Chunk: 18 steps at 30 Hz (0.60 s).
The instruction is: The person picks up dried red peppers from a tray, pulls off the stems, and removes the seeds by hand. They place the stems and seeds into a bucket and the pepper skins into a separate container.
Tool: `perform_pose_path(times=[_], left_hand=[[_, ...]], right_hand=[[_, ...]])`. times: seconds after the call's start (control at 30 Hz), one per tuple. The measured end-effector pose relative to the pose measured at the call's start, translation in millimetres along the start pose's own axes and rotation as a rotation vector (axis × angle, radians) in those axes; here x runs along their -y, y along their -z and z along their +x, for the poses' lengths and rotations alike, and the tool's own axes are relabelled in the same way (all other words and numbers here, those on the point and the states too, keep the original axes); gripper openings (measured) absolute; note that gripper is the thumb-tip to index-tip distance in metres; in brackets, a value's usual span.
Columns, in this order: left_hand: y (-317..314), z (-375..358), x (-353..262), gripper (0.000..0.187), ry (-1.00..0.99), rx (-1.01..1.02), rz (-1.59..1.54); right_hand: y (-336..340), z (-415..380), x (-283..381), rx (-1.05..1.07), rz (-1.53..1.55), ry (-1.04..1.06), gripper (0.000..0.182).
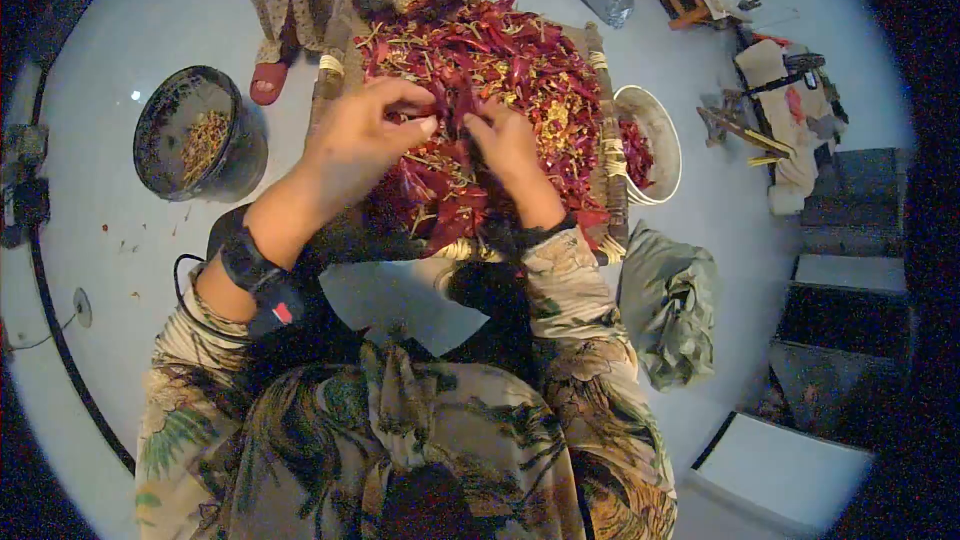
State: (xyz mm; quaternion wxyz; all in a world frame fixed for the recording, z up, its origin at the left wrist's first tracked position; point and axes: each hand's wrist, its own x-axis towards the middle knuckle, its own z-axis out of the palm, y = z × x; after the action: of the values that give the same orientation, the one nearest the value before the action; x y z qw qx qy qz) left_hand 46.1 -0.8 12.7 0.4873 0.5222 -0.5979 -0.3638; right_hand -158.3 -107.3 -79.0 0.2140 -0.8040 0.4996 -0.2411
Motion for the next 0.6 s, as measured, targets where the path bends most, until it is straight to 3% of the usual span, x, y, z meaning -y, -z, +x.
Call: perform_pose_path(times=[0.1,0.17,0.27,0.37,0.5,0.6], left_hand=[[-21,6,-3,0.026,0.014,0.056,-0.077],[-47,10,22,0.032,0.013,0.040,-0.094],[-75,12,32,0.041,0.063,0.009,-0.094],[-83,12,27,0.041,-0.016,-0.036,0.076],[-80,19,25,0.022,-0.441,-0.261,0.386],[-75,22,23,0.016,-0.482,-0.262,0.367]], right_hand=[[34,1,-20,0.088,0.528,-0.318,0.032],[41,-7,-32,-0.052,0.615,-0.375,0.031],[64,-30,9,-0.025,1.182,-0.439,0.026],[52,-43,13,-0.042,1.352,-0.518,0.021],[39,-49,25,0.027,1.542,-0.571,0.019],[41,-46,34,0.036,1.487,-0.582,0.016]])
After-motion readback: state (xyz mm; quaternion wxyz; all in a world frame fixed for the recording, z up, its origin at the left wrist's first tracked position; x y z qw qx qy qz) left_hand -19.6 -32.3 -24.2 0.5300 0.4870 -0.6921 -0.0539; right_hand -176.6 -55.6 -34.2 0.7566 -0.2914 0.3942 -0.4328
